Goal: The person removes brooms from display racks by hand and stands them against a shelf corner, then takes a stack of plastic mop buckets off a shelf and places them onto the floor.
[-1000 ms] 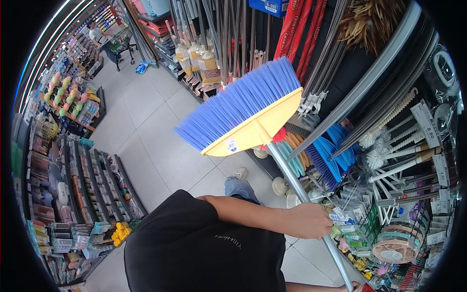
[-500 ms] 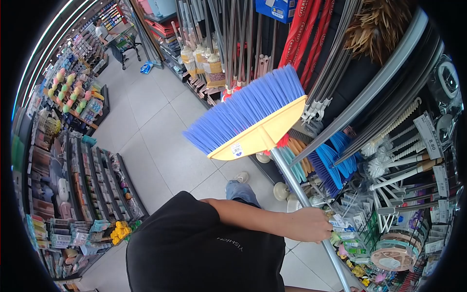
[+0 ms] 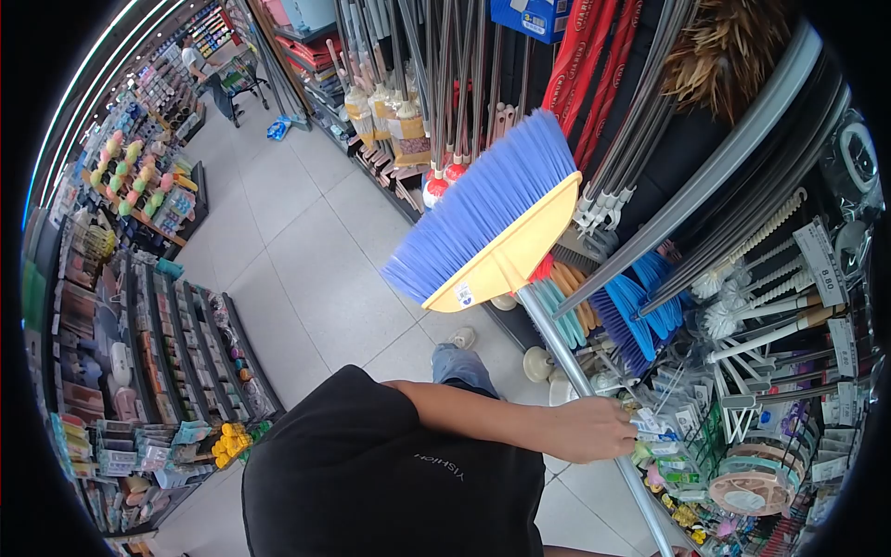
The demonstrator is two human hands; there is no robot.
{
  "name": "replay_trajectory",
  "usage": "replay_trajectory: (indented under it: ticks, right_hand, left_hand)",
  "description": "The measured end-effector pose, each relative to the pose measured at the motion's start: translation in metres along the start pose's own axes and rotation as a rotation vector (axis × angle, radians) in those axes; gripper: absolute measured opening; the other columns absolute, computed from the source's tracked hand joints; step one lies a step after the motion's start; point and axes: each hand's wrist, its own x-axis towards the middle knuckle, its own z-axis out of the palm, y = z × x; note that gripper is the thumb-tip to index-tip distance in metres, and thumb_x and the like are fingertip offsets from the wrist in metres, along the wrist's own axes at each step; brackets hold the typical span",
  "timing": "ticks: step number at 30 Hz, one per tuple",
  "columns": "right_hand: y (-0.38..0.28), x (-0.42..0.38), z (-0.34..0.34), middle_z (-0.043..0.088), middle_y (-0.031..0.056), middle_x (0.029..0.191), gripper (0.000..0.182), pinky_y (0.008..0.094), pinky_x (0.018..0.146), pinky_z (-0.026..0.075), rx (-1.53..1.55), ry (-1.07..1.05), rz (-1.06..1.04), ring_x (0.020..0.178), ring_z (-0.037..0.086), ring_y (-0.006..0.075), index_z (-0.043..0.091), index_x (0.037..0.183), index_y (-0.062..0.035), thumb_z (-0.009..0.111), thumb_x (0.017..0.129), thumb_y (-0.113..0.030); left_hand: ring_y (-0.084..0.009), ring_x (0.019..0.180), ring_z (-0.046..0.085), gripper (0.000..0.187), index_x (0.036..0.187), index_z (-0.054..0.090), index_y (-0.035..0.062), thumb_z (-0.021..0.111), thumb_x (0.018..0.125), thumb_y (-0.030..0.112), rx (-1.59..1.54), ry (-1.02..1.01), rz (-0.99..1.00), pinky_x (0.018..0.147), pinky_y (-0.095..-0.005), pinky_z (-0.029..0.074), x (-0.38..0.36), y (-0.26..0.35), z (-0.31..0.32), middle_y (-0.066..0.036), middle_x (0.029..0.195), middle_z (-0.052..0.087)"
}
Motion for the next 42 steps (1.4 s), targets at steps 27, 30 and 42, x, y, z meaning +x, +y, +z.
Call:
replay_trajectory:
  ticks: [27,30,42]
  right_hand:
    - [0.004,-0.02,0.004,0.034,-0.0039,0.054,0.029,0.0244,0.046,0.031,0.431,-0.315,0.296,0.044,0.036,0.0108,0.039,0.061,-0.0156,0.051,0.086,-0.026]
    - [0.002,-0.02,0.002,0.034,-0.0037,0.054,0.031,0.0248,0.047,0.032,0.459,-0.309,0.295,0.045,0.036,0.0112,0.039,0.061,-0.0154,0.05,0.086,-0.027]
    - [-0.007,-0.017,-0.01,0.034,-0.0028,0.054,0.035,0.0267,0.048,0.033,0.701,-0.443,0.383,0.045,0.036,0.0126,0.037,0.06,-0.0149,0.046,0.089,-0.032]
  left_hand:
    - [-0.0201,0.086,0.052,0.012,0.079,0.059,0.0023,0.06,0.07,0.01,0.083,-0.007,-0.084,0.071,-0.0298,0.044,-0.017,0.014,-0.004,-0.006,0.087,0.048]
    - [-0.0209,0.081,0.054,0.013,0.081,0.057,0.0023,0.059,0.071,0.01,0.093,0.006,-0.102,0.071,-0.0309,0.044,-0.018,0.018,-0.002,-0.006,0.085,0.049]
    - [-0.0207,0.083,0.055,0.018,0.088,0.052,0.0037,0.059,0.071,0.007,-0.004,-0.06,-0.042,0.073,-0.0325,0.043,-0.022,0.023,0.002,-0.006,0.085,0.049]
